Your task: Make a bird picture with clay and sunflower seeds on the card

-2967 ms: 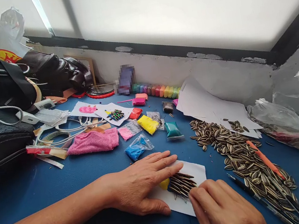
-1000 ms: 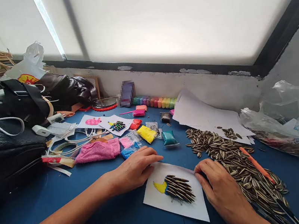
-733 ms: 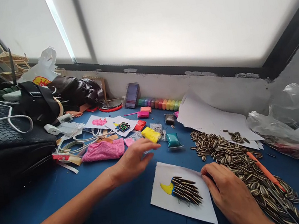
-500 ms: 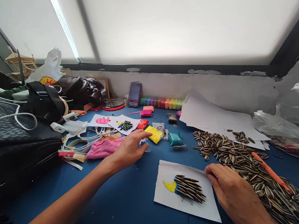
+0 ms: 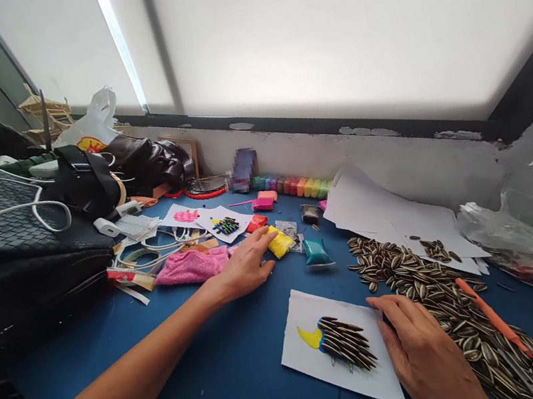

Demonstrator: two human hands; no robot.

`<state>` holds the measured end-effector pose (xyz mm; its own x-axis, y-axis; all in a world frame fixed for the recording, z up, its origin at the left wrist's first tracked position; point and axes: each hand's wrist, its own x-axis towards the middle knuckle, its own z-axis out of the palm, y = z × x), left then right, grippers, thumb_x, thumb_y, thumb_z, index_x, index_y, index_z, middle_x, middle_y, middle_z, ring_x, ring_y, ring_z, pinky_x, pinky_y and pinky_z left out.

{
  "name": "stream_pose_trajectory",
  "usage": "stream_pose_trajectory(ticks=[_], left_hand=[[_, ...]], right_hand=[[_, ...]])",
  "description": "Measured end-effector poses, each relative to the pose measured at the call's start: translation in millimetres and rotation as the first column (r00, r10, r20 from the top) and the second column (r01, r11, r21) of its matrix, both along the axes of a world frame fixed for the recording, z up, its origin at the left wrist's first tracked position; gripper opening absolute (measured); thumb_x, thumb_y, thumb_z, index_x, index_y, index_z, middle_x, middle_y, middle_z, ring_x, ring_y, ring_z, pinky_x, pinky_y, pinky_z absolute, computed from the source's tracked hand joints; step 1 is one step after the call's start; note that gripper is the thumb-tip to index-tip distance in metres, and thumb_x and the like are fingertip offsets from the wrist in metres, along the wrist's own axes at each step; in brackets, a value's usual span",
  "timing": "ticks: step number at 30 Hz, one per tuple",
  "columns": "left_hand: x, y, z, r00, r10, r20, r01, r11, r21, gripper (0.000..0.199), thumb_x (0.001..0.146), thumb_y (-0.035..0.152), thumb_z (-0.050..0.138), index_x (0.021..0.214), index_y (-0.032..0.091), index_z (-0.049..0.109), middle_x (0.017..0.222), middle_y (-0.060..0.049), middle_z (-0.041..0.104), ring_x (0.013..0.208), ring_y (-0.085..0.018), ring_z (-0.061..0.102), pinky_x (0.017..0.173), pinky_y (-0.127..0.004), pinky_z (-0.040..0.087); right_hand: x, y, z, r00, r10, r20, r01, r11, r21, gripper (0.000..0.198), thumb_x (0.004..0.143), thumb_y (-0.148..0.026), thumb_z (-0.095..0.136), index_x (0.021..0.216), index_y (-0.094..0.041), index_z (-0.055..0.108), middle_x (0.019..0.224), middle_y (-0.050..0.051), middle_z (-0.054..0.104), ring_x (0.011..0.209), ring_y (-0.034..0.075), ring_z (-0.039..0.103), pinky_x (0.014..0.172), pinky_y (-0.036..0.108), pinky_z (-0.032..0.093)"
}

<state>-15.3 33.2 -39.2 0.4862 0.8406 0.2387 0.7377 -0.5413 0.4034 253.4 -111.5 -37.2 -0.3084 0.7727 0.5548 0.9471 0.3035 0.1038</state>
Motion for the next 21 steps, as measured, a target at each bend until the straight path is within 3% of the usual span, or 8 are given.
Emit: stream_pose_trajectory(ticks=[4,8,13,17,21], left_hand=[[-5.9,3.3,-3.5,1.0,0.0,0.001,0.0,1.0,0.03,0.06,0.079,0.011,0.053,0.138,0.011,0.048,0.142,-0.016,0.047,0.133,-0.026,0.045,0.113,-0.037,0.037],[-11.3,5.2,0.8,1.0,0.006,-0.018,-0.005,0.998,0.06,0.051,0.08,0.017,0.055,0.131,0.014,0.054,0.132,-0.015,0.054,0.123,-0.028,0.052,0.106,-0.041,0.043],[-4.2,7.0,3.6,0.995,-0.083,-0.061,0.088,0.992,0.089,0.063,0.078,0.004,0.049,0.139,0.018,0.048,0.15,-0.013,0.04,0.139,-0.03,0.036,0.115,-0.048,0.028],[1.7,12.0,2.6,0.989,-0.137,-0.056,0.14,0.988,0.059,0.046,0.082,0.002,0.043,0.124,0.015,0.06,0.123,-0.014,0.06,0.122,-0.028,0.051,0.109,-0.046,0.035],[-3.4,10.7,11.0,0.99,-0.134,0.045,0.133,0.991,0.032,0.032,0.084,0.006,0.047,0.109,0.013,0.065,0.108,-0.014,0.061,0.11,-0.029,0.054,0.103,-0.046,0.04]], right_hand=[[3.2,-1.2,-5.1,1.0,0.017,0.02,-0.018,0.999,0.038,0.035,0.098,-0.034,0.037,0.101,-0.019,0.069,0.095,0.008,0.074,0.087,0.022,0.072,0.069,0.033,0.059],[5.0,-2.2,-8.0,0.999,0.028,-0.038,-0.028,1.0,-0.013,0.035,0.097,-0.038,0.04,0.101,-0.021,0.07,0.098,0.008,0.074,0.088,0.022,0.072,0.073,0.034,0.058],[4.1,-3.4,-8.3,0.997,-0.023,-0.067,0.019,0.998,-0.066,0.035,0.097,-0.037,0.04,0.102,-0.02,0.07,0.101,0.009,0.073,0.091,0.023,0.071,0.075,0.035,0.058],[3.7,-3.5,-6.8,0.997,-0.018,-0.078,0.012,0.997,-0.078,0.033,0.096,-0.036,0.041,0.101,-0.02,0.07,0.099,0.008,0.073,0.089,0.022,0.071,0.075,0.035,0.057],[3.4,-4.3,-5.6,0.997,-0.01,-0.078,0.003,0.997,-0.081,0.033,0.096,-0.036,0.041,0.1,-0.02,0.07,0.099,0.008,0.073,0.088,0.022,0.07,0.072,0.034,0.057]])
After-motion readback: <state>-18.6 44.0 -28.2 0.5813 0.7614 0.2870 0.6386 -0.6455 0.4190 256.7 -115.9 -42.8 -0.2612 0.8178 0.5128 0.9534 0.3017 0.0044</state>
